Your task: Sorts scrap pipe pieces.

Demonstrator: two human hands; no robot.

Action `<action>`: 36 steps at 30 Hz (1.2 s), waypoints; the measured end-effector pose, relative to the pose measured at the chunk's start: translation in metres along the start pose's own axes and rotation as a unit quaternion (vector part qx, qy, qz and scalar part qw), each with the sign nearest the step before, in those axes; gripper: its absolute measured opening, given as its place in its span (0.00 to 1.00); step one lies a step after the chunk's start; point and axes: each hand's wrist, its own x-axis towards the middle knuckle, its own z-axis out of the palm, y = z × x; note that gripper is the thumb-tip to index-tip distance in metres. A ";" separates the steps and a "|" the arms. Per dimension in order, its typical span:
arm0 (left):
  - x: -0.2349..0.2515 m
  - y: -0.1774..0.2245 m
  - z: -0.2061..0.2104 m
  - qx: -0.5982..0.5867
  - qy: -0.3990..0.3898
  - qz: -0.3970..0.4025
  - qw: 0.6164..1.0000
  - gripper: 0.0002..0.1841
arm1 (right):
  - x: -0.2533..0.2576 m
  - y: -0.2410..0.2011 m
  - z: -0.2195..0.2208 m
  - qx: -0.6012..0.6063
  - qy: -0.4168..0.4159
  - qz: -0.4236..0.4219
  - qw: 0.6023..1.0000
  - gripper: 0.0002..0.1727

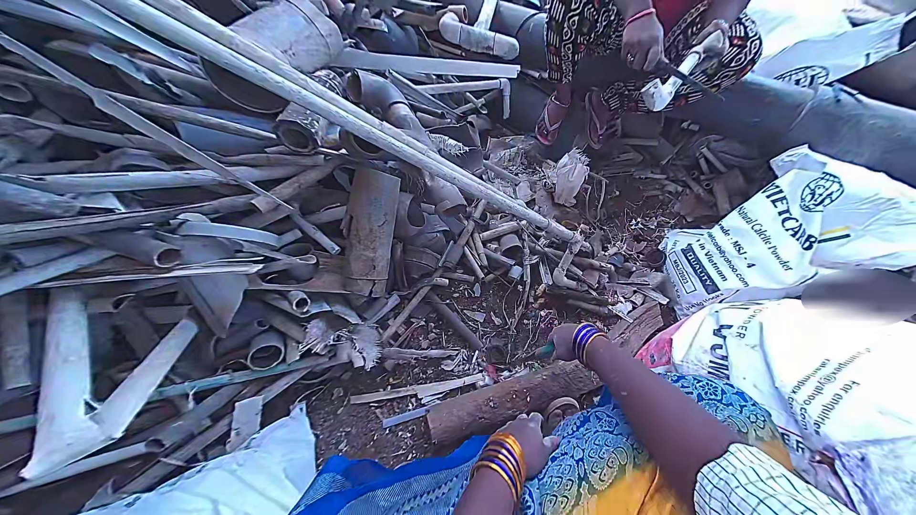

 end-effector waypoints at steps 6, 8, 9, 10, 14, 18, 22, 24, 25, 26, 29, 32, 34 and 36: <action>-0.001 -0.006 -0.001 -0.003 0.008 -0.003 1.000 0.34 | -0.018 0.018 -0.027 0.105 0.129 0.080 0.983 0.22; -0.003 -0.007 0.000 -0.005 0.010 -0.004 1.000 0.35 | 0.000 0.020 -0.023 0.150 0.167 0.102 0.969 0.23; -0.003 -0.008 0.000 -0.005 0.012 -0.003 1.000 0.35 | 0.011 0.017 -0.018 0.167 0.176 0.117 0.963 0.24; -0.004 -0.007 0.001 -0.005 0.012 -0.002 1.000 0.35 | 0.023 0.013 -0.012 0.181 0.178 0.133 0.958 0.25; -0.007 -0.006 0.003 -0.009 0.017 0.005 1.000 0.34 | 0.050 -0.003 0.017 0.209 0.135 0.119 0.961 0.26; -0.008 -0.008 0.002 -0.004 0.016 0.008 1.000 0.35 | 0.022 -0.026 0.016 0.085 0.049 0.050 0.994 0.23; -0.005 -0.008 0.002 0.006 0.024 0.015 1.000 0.34 | 0.004 -0.038 0.030 0.003 -0.008 -0.001 1.000 0.22; -0.007 -0.006 0.003 0.016 0.026 0.018 0.999 0.34 | -0.007 -0.043 0.032 -0.008 -0.012 -0.007 1.000 0.22; -0.009 -0.005 0.004 0.018 0.026 0.018 0.999 0.34 | -0.012 -0.043 0.033 -0.008 -0.008 -0.008 1.000 0.22; -0.009 -0.005 0.006 0.020 0.027 0.018 0.999 0.34 | -0.018 -0.043 0.033 -0.007 -0.004 -0.005 1.000 0.22; -0.012 -0.005 0.011 0.017 0.033 0.018 0.999 0.34 | -0.038 -0.039 0.030 0.009 0.013 0.019 1.000 0.22; -0.014 -0.007 0.014 0.016 0.036 0.018 0.999 0.34 | -0.057 -0.034 0.024 0.012 0.036 0.048 0.998 0.21; -0.017 -0.008 0.017 0.013 0.035 0.020 0.999 0.34 | -0.071 -0.031 0.022 0.018 0.051 0.064 0.996 0.21; -0.019 -0.008 0.019 0.010 0.038 0.022 0.999 0.34 | -0.082 -0.028 0.025 0.015 0.058 0.061 0.996 0.20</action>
